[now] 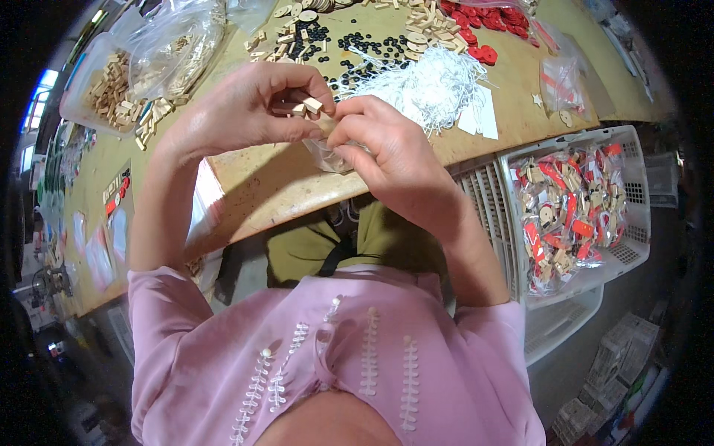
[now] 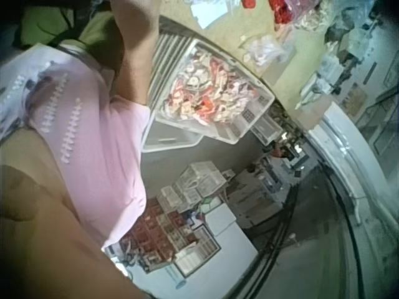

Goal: The person assembles small craft kits by placing wooden pieces, black beads, and white strings into clear plastic bags. They handle the items one by one, arrange them inside the bags, and then seal them.

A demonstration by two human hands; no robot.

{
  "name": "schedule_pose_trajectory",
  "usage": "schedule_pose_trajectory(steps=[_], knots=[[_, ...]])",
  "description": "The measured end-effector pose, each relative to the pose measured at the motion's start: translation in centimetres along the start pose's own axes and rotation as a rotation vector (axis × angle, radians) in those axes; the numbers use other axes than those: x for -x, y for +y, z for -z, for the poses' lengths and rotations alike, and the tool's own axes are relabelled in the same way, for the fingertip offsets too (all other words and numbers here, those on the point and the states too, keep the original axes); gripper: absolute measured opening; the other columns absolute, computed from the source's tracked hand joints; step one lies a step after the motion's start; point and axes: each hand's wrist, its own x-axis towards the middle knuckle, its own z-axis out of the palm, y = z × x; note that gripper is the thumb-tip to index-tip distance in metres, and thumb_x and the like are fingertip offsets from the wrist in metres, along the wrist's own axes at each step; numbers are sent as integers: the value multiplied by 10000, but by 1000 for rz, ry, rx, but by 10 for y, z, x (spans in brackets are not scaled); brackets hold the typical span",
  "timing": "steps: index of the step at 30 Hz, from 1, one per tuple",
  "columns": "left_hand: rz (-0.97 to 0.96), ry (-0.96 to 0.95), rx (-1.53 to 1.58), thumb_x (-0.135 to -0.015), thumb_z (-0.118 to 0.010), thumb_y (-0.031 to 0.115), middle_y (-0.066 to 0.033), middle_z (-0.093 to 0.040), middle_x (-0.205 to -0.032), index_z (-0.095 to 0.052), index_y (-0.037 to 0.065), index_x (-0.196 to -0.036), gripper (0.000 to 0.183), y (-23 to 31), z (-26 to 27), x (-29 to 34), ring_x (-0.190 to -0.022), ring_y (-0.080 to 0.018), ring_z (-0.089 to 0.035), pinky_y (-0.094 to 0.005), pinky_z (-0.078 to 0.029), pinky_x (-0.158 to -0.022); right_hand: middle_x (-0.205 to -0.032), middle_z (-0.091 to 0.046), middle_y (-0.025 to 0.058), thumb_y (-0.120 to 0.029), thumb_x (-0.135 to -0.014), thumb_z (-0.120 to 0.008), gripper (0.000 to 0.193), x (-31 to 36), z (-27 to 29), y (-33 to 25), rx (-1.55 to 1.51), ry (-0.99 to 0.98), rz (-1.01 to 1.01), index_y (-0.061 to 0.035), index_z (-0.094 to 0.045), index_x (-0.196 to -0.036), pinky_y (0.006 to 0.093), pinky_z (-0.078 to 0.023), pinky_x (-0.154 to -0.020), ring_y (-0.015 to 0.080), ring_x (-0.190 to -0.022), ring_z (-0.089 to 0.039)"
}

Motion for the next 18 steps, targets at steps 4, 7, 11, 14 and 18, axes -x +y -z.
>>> schedule_pose_trajectory(steps=[4, 7, 11, 14, 18], knots=[[-75, 0, 244, -937, -664, -34, -51, -685, -1135, -634, 4, -1222, 288, -9, -1, 15, -1052, -93, -639, -264, -548, -894, -1192, -651, 128, 29, -882, -676, 105, -2, -5, -5, -18, -27, 24, -11, -693, -978, 343, -515, -946, 273, -1101, -657], [-195, 84, 171, -926, -646, -65, -64, -694, -1130, -631, -6, -1231, 311, -7, -4, 26, -1061, -121, -662, -288, -558, -921, -1169, -647, 126, 9, -891, -683, 87, -3, -7, -10, -34, -57, 12, -10, -692, -975, 347, -513, -945, 274, -1092, -655], [-264, 209, 32, -831, -629, -70, -126, -714, -996, -659, 13, -1117, 300, 1, -9, 35, -967, -245, -733, -347, -588, -862, -1157, -646, 120, -22, -906, -686, 67, -7, -10, -12, -53, -100, 4, -13, -695, -972, 354, -515, -940, 274, -1083, -655], [-322, 271, 63, -845, -625, -53, -133, -708, -1032, -669, 20, -1114, 283, -4, -11, 37, -939, -258, -727, -343, -585, -819, -1165, -651, 119, -34, -914, -684, 59, -6, -14, -9, -70, -79, 46, -20, -698, -969, 357, -519, -939, 275, -1083, -656], [-345, 423, 26, -884, -651, 29, -112, -690, -1062, -691, 32, -1113, 233, -2, -8, 40, -915, -243, -688, -320, -550, -743, -1169, -657, 116, -33, -911, -694, 57, -5, -13, -9, -78, -21, 72, -26, -694, -967, 355, -527, -924, 272, -1075, -659]])
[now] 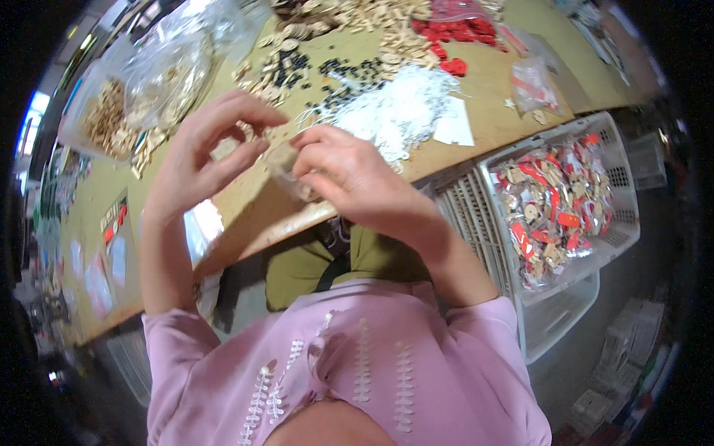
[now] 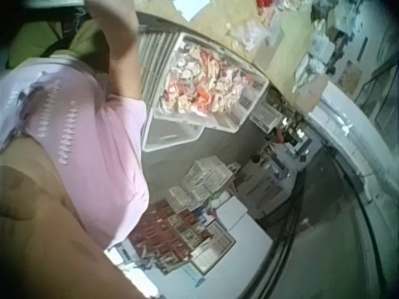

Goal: The person assembles small craft kits by placing wooden pieces, black beads, and white strings into clear plastic bags. They handle the items one by one, arrange them inside the bags, and then seal them.

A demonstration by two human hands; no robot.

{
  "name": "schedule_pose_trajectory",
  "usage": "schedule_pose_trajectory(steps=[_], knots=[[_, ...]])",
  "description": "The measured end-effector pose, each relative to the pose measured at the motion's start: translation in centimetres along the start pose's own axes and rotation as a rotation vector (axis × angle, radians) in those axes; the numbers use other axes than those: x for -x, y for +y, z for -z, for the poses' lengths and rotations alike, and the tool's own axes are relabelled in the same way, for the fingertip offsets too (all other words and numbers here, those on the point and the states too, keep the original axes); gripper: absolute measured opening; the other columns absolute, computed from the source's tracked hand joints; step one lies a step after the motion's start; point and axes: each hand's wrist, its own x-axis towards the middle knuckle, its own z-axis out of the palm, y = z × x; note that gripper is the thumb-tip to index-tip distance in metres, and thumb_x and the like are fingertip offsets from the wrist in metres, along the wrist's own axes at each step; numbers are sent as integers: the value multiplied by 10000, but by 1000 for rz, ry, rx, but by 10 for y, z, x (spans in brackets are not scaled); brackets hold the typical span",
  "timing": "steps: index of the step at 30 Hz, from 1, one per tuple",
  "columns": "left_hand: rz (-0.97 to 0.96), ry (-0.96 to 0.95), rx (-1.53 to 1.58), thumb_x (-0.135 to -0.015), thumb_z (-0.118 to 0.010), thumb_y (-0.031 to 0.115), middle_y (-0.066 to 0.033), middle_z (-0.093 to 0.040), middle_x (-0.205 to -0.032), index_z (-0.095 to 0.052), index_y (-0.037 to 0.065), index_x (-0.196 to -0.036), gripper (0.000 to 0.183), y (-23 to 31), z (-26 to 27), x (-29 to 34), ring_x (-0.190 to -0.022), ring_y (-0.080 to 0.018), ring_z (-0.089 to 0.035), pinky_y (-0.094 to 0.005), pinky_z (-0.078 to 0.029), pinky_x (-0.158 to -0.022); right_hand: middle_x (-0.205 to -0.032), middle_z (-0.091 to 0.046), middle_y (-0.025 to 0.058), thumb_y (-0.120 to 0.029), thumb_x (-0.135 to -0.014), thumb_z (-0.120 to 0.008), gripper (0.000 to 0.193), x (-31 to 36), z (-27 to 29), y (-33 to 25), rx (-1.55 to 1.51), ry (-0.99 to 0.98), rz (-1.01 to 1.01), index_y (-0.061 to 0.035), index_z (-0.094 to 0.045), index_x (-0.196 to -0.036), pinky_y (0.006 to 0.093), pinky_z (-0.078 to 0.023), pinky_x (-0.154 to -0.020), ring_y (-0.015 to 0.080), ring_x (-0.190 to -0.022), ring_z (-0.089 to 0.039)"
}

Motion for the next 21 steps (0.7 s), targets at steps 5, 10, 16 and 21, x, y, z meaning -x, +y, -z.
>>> schedule_pose_trajectory(steps=[5, 10, 16, 21], knots=[[-129, 10, -236, -893, -752, 210, -86, -624, -958, -718, 47, -987, 191, -19, -14, 11, -868, -219, -603, -335, -479, -706, -1092, -666, 102, -21, -904, -705, 64, -5, 13, -7, -8, 46, 28, -31, -684, -964, 353, -533, -873, 260, -1021, -663], [8, 43, 82, -911, -750, 183, -79, -621, -972, -683, 36, -916, 162, -23, -36, 6, -863, -199, -601, -316, -481, -709, -982, -672, 94, -7, -904, -697, 69, -1, 26, 6, 63, 83, 32, -29, -690, -969, 354, -521, -845, 252, -958, -656], [-30, 40, 346, -933, -722, 122, -57, -638, -848, -656, 9, -898, 136, -34, -58, -12, -765, -169, -596, -294, -485, -705, -1013, -685, 79, 0, -919, -675, 91, 2, 41, 21, -13, 88, -8, -21, -700, -1003, 347, -513, -878, 224, -972, -654], [71, 161, 310, -916, -730, 113, -38, -636, -825, -652, 22, -878, 126, -52, -67, -6, -759, -153, -596, -285, -475, -684, -1146, -683, 67, -40, -963, -647, 222, 1, 84, 66, -144, 362, -267, -22, -707, -1175, 306, -538, -861, 142, -976, -655]])
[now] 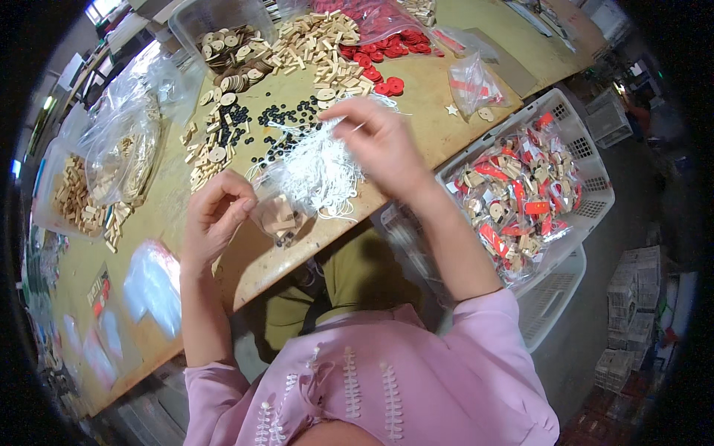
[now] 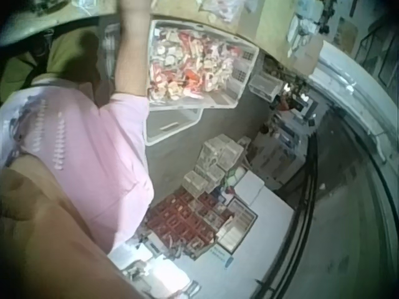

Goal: The person assembles small craft kits by placing wooden pieces, black beads, and white strings into clear plastic bags. They handle the items one by one, arrange them inside the bags, and then seal them.

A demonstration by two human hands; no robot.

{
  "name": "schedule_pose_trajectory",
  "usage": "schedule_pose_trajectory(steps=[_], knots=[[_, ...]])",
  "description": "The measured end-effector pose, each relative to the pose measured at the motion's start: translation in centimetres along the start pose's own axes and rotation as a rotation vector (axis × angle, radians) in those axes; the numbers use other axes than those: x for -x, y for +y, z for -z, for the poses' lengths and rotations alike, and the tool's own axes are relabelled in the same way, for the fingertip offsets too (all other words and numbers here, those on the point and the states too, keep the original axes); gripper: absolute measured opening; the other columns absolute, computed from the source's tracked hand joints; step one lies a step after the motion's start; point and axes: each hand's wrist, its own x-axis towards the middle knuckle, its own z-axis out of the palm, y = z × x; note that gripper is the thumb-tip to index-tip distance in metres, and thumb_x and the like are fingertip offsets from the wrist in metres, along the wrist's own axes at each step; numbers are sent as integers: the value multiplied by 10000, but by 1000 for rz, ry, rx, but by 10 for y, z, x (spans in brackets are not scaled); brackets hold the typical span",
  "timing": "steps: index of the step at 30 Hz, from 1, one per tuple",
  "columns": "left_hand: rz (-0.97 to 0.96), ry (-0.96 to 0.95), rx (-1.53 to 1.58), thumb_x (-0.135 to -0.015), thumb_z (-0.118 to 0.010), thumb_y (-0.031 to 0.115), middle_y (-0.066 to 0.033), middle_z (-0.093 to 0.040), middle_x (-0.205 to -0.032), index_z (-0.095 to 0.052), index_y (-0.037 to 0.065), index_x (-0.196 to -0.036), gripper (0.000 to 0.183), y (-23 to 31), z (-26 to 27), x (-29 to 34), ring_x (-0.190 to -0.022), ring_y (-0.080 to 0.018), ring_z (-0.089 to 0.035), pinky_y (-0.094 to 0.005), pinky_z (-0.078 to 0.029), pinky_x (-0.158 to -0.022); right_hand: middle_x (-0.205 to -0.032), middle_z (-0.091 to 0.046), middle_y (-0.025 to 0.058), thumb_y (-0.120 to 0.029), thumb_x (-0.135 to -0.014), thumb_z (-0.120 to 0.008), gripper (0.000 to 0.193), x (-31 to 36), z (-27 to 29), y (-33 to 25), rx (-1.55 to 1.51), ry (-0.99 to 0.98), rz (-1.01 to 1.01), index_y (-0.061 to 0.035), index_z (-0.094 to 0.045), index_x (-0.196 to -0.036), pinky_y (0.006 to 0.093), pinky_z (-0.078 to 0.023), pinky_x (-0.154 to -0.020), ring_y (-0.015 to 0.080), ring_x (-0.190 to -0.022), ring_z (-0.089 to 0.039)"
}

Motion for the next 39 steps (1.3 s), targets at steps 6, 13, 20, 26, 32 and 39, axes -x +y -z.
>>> schedule_pose_trajectory(steps=[6, 13, 20, 26, 32, 39], knots=[[-36, 1, -104, -890, -744, 93, -56, -652, -818, -667, 19, -879, 108, -3, 6, 5, -736, -173, -620, -290, -491, -664, -1198, -639, 179, -203, -929, -704, 413, -71, 112, 93, 854, 143, -36, -98, -667, -1327, 394, -503, -967, 323, -1095, -633], [-27, 25, -180, -874, -761, 85, -68, -657, -806, -682, 25, -866, 100, 6, 12, 8, -709, -186, -634, -296, -494, -627, -1147, -638, 199, -194, -925, -693, 336, -99, 132, 123, 964, -140, -151, -60, -692, -1233, 441, -482, -984, 368, -1178, -600], [-90, 31, -200, -870, -763, 72, -74, -650, -786, -686, 31, -858, 89, 6, 10, 8, -683, -191, -633, -298, -491, -599, -899, -704, 110, -140, -929, -713, 236, -87, 127, 134, 579, 156, -231, -8, -708, -1126, 317, -535, -683, 191, -771, -689], [-80, 57, -187, -871, -745, 56, -74, -647, -790, -694, 27, -880, 59, 11, 9, 7, -699, -197, -643, -302, -500, -612, -744, -671, 4, -202, -979, -699, 193, -84, 141, 151, 257, 320, -232, -28, -711, -1060, 242, -476, -567, 71, -639, -611], [-78, 65, -168, -873, -729, 59, -82, -647, -858, -709, 45, -905, 40, 10, 10, 9, -782, -224, -662, -325, -517, -670, -741, -666, -30, -264, -1023, -669, 194, -71, 82, 50, 6, 62, -250, -76, -714, -1005, 175, -396, -513, 14, -584, -549], [-194, 102, -200, -835, -755, 72, -77, -652, -873, -728, 51, -915, 86, 4, 11, 14, -795, -231, -668, -329, -532, -693, -911, -704, 2, -134, -976, -704, 164, -30, -48, -70, -204, -449, -318, -42, -736, -1108, 187, -459, -541, 41, -609, -577]])
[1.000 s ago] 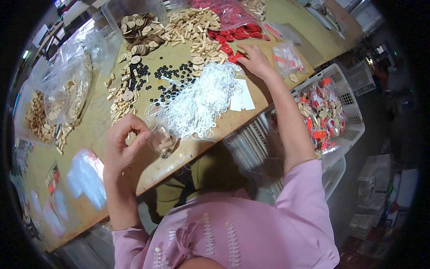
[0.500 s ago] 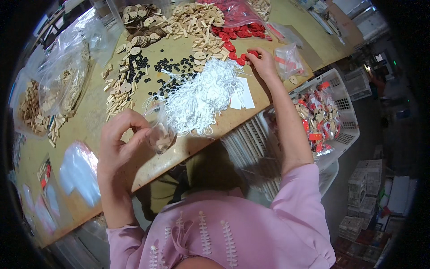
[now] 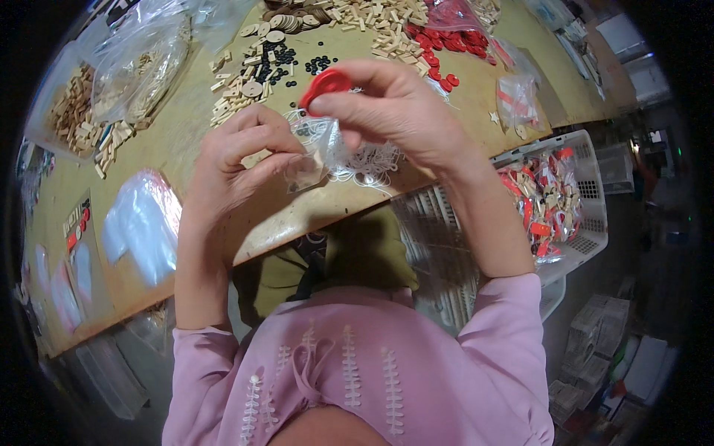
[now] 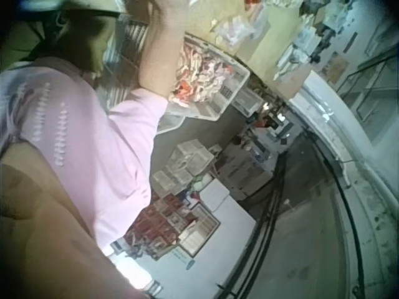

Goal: The person assembles small craft kits by placing wooden pieces, black beads, and white strings into clear plastic bags. They handle the items one by one, arrange them inside the bags, and then seal them.

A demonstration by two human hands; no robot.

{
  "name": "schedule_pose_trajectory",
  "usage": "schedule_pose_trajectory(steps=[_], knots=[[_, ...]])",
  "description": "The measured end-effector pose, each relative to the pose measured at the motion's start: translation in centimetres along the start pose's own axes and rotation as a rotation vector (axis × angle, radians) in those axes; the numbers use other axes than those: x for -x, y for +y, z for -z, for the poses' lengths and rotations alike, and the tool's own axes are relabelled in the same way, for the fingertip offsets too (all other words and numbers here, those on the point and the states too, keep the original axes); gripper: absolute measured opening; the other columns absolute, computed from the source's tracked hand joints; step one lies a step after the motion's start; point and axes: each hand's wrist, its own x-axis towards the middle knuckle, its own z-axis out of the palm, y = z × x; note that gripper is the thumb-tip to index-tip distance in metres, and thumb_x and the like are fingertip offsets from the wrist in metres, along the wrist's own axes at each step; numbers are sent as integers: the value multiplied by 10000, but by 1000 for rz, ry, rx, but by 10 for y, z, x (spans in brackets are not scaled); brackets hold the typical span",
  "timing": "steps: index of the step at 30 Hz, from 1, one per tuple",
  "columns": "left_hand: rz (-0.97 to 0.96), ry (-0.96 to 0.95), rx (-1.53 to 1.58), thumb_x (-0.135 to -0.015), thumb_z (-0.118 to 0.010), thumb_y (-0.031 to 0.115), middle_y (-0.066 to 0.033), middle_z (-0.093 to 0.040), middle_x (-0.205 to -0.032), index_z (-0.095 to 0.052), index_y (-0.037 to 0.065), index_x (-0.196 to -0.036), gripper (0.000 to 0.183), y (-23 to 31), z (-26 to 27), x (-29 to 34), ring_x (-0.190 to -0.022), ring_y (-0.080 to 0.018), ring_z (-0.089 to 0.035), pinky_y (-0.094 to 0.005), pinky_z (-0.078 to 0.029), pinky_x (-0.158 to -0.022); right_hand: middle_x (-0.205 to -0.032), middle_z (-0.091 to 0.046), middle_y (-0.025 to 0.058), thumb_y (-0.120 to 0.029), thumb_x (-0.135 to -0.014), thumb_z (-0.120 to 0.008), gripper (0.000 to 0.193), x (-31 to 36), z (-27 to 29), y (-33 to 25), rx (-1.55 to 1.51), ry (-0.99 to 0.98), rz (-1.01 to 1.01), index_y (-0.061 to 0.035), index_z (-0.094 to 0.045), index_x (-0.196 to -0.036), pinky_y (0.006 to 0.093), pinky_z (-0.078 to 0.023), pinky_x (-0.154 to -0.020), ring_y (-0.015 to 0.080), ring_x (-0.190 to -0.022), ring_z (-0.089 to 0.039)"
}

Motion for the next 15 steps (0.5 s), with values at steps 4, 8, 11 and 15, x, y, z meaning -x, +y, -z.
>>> schedule_pose_trajectory(steps=[4, 8, 11, 15], knots=[[-11, 31, 41, -814, -778, 60, -63, -648, -893, -750, 49, -923, 113, 1, 0, 0, -826, -201, -658, -317, -527, -726, -961, -704, 7, -70, -966, -702, 222, -5, -21, 2, 184, -42, -37, -20, -689, -1181, 187, -489, -547, 33, -649, -603], [-9, 26, 5, -811, -785, 56, -55, -643, -908, -764, 53, -934, 125, 0, 4, 2, -854, -184, -649, -310, -521, -747, -999, -706, 4, -35, -961, -690, 229, -1, -16, 10, 439, 2, 75, -10, -677, -1188, 199, -510, -565, 28, -693, -618], [-73, 61, 11, -825, -761, 57, -87, -659, -887, -745, 63, -919, 96, -5, 1, -1, -794, -227, -673, -330, -548, -697, -991, -712, -1, -27, -951, -684, 188, 9, -14, 2, 446, 133, 195, -13, -702, -1138, 210, -519, -629, 36, -733, -623], [-44, 179, -79, -835, -750, 39, -89, -664, -897, -719, 31, -908, 80, 6, 4, -2, -790, -211, -672, -312, -546, -703, -898, -710, -18, -35, -952, -686, 100, 23, 34, 9, 556, 320, 382, -13, -738, -1034, 217, -500, -691, 45, -784, -624]])
